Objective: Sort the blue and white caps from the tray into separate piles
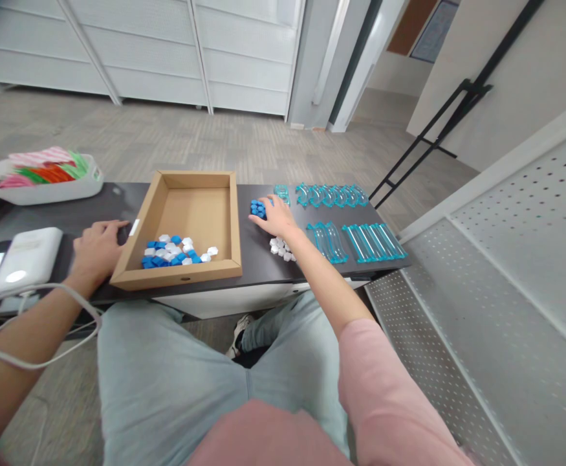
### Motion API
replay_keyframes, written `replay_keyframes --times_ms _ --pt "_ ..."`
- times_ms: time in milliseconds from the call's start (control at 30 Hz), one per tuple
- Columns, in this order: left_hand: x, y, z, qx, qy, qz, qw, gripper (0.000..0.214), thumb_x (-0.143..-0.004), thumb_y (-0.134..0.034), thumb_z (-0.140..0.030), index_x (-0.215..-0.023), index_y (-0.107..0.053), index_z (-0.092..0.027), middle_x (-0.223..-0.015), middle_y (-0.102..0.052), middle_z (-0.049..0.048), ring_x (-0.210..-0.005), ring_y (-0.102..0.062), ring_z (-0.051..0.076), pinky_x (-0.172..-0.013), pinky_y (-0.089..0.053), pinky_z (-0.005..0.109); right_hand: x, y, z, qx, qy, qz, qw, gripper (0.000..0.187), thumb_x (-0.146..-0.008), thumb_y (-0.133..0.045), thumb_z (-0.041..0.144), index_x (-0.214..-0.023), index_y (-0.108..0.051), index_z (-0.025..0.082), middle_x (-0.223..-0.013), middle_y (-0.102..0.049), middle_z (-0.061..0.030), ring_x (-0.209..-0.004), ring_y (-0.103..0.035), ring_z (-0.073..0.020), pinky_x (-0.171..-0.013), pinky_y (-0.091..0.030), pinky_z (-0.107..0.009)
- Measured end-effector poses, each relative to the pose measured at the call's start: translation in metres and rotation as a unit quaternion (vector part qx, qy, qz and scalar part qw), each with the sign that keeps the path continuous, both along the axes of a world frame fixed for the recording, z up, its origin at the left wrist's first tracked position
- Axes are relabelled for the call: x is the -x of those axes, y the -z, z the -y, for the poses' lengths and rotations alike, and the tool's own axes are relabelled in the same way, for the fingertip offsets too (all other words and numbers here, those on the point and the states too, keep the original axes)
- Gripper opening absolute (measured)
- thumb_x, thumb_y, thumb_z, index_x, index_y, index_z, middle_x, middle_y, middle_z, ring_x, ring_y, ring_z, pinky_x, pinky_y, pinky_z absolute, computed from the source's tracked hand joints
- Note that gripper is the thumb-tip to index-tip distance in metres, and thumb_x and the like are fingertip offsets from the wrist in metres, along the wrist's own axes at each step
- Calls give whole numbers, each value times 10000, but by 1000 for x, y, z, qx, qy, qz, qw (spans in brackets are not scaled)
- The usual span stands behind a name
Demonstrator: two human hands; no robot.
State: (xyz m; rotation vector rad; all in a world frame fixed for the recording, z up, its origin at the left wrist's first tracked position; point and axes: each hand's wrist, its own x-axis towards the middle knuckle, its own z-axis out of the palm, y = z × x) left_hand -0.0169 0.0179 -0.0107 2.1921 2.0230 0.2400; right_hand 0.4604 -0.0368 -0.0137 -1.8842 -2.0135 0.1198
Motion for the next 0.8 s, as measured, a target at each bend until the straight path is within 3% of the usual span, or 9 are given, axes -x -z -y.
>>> replay_keyframes --times_ms 100,233,500,667,800 --pt "1 2 -1 -1 -1 -5 1000 770 -1128 -428 -567 -1734 -609 -127 -1800 -536 293 -1638 -485 495 -1354 -412 688 8 6 -31 33 13 40 999 837 -1119 -732 707 -1738 -621 155 -1863 -497 -293 -1753 -445 -511 -1455 -346 -724" --pt "3 6 -2 -4 -3 -3 1000 760 -1127 -428 -569 -1738 -607 -152 -1817 -529 269 -1660 -484 474 -1386 -390 669 17 14 -43 74 21 66 995 903 -1157 -648 746 -1803 -547 123 -1930 -400 -314 -1826 -335 -510 -1488 -272 -716" --pt "3 9 -2 -13 4 -9 1000 782 -1121 -401 -582 -1735 -605 -142 -1811 -534 275 -1631 -497 497 -1358 -411 709 18 34 -41 78 17 49 996 887 -1184 -545 756 -1853 -475 178 -1889 -475 -288 -1800 -375 -491 -1458 -316 -745" --pt "3 10 -2 -11 2 -1 1000 783 -1111 -411 -584 -1726 -607 -141 -1814 -529 273 -1636 -495 487 -1364 -407 695 16 42 -37 65 -15 22 998 746 -1213 -527 667 -1828 -520 244 -1829 -556 -231 -1769 -417 -447 -1448 -370 -724" --pt "-1 6 1 -8 2 1 1000 828 -1101 -390 -587 -1731 -599 -91 -1809 -515 297 -1651 -482 506 -1369 -398 709 16 40 -29 78 -18 36 996 721 -1246 -475 591 -1839 -505 181 -1836 -533 -255 -1769 -413 -444 -1460 -351 -688"
